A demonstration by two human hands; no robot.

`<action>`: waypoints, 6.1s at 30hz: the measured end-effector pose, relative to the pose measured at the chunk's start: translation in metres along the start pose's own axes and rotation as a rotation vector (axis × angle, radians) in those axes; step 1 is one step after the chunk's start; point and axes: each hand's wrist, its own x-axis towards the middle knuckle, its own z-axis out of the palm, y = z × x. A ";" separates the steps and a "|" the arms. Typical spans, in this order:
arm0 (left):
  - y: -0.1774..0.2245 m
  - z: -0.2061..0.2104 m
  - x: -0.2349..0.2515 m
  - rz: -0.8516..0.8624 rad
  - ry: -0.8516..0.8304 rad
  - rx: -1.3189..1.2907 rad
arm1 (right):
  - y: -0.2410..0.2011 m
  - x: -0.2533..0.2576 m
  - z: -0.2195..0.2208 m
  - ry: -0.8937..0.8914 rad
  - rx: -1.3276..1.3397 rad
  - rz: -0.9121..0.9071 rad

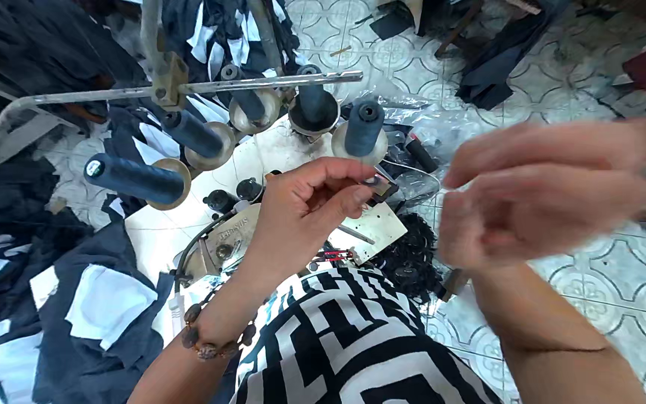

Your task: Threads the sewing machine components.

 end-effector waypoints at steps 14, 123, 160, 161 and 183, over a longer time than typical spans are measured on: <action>0.001 -0.013 -0.011 0.091 0.035 0.120 | 0.081 -0.243 0.118 -1.242 -0.232 1.037; -0.020 0.021 0.065 0.109 0.441 -0.382 | -0.040 0.203 -0.008 -1.092 -0.860 -0.122; -0.020 0.015 0.051 0.061 0.419 -0.297 | -0.054 0.217 -0.005 -1.208 -0.944 0.027; -0.021 0.015 0.051 0.066 0.418 -0.301 | -0.053 0.215 -0.005 -1.172 -0.933 -0.018; -0.020 0.016 0.048 0.030 0.417 -0.379 | -0.036 0.199 -0.010 -0.979 -0.856 -0.204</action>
